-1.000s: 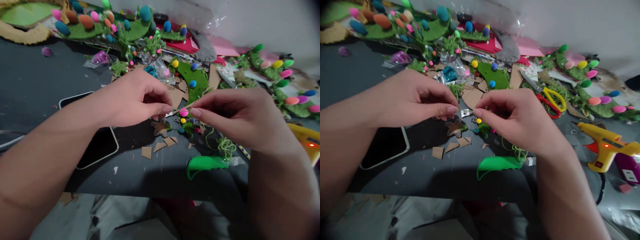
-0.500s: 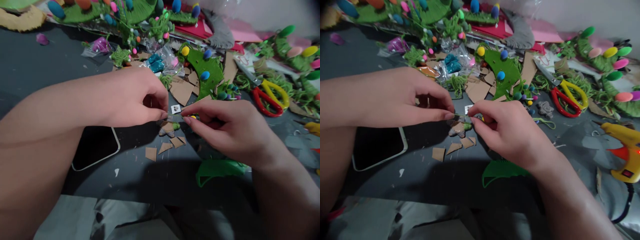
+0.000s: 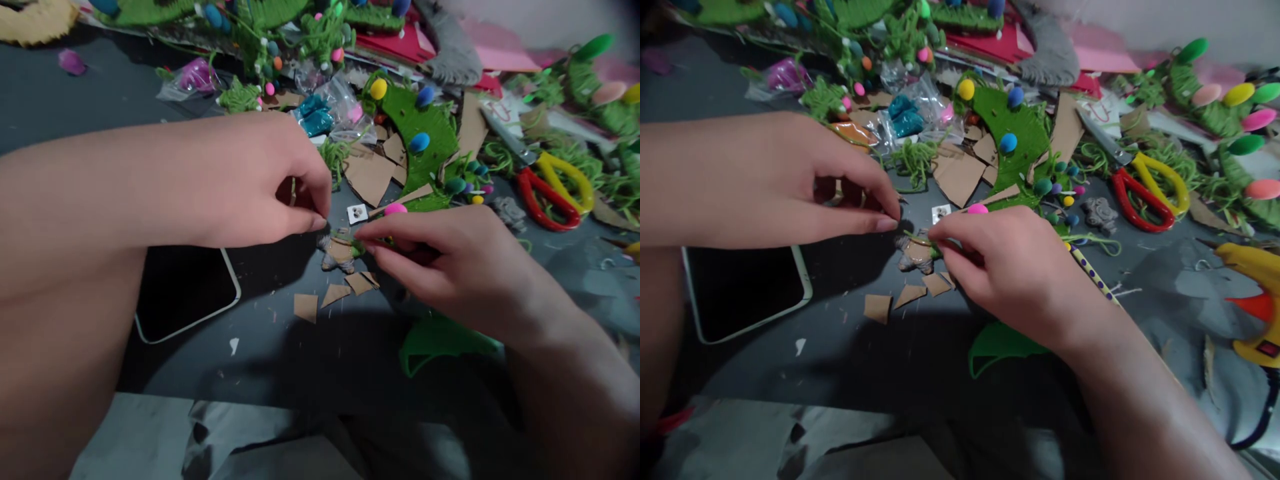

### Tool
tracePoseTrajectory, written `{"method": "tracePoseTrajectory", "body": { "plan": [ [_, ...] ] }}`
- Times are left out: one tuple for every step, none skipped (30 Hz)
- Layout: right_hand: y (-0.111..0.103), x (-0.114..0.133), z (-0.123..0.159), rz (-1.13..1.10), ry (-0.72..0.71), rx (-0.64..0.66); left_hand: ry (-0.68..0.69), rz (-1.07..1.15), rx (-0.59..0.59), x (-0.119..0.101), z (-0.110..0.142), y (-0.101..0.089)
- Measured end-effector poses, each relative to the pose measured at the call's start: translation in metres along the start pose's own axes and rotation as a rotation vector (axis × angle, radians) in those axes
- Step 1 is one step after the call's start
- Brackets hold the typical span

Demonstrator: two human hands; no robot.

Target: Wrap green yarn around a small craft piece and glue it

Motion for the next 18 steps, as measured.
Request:
{"method": "tracePoseTrajectory", "body": {
  "plan": [
    [0.001, 0.000, 0.000, 0.008, 0.000, 0.006, -0.001, -0.002, 0.002, 0.001, 0.000, -0.001],
    [0.001, 0.001, 0.000, 0.016, -0.002, 0.011, 0.000, 0.002, 0.003, 0.002, 0.000, -0.001],
    [0.001, 0.001, 0.000, 0.024, -0.004, 0.011, 0.004, 0.010, 0.005, 0.002, 0.001, -0.002],
    [0.001, 0.001, 0.000, 0.031, -0.004, 0.010, 0.009, 0.020, 0.008, 0.002, 0.001, -0.002],
    [0.001, 0.001, 0.000, 0.037, 0.001, 0.014, 0.013, 0.025, 0.007, 0.002, 0.001, -0.001],
    [0.001, 0.001, 0.001, 0.042, 0.007, 0.017, 0.013, 0.022, 0.007, 0.003, 0.002, -0.001],
    [0.001, 0.000, 0.001, 0.048, 0.014, 0.022, 0.007, 0.009, 0.005, 0.004, 0.003, -0.002],
    [0.002, 0.000, 0.001, 0.057, 0.019, 0.026, -0.006, -0.014, -0.003, 0.007, 0.004, -0.002],
    [0.002, -0.001, 0.001, 0.066, 0.021, 0.026, -0.028, -0.046, -0.014, 0.012, 0.005, -0.004],
    [0.002, -0.001, 0.001, 0.074, 0.020, 0.026, -0.054, -0.087, -0.034, 0.018, 0.007, -0.006],
    [0.002, -0.001, 0.002, 0.079, 0.017, 0.021, -0.084, -0.133, -0.059, 0.025, 0.009, -0.008],
    [0.002, -0.001, 0.002, 0.083, 0.013, 0.019, -0.114, -0.181, -0.081, 0.033, 0.010, -0.011],
    [0.002, -0.002, 0.002, 0.084, 0.013, 0.020, -0.141, -0.228, -0.112, 0.040, 0.012, -0.014],
    [0.002, -0.002, 0.003, 0.083, 0.011, 0.022, -0.168, -0.269, -0.122, 0.046, 0.013, -0.015],
    [0.003, -0.002, 0.003, 0.082, 0.010, 0.027, -0.181, -0.295, -0.138, 0.050, 0.014, -0.016],
    [0.003, -0.003, 0.003, 0.083, 0.009, 0.032, -0.178, -0.310, -0.166, 0.050, 0.014, -0.018],
    [0.003, -0.003, 0.003, 0.082, 0.006, 0.033, -0.158, -0.309, -0.194, 0.047, 0.015, -0.020],
    [0.002, -0.002, 0.003, 0.080, 0.000, 0.031, -0.120, -0.297, -0.226, 0.040, 0.015, -0.022]
  ]
}}
Point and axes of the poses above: each hand's wrist, its own z-axis away from the middle knuckle, its own y-axis out of the palm, x = y × z, the point moved 7 cm from there along -z, towards the middle knuckle, and after that the axes turned 11 degrees about z, right-handed, at the moved point
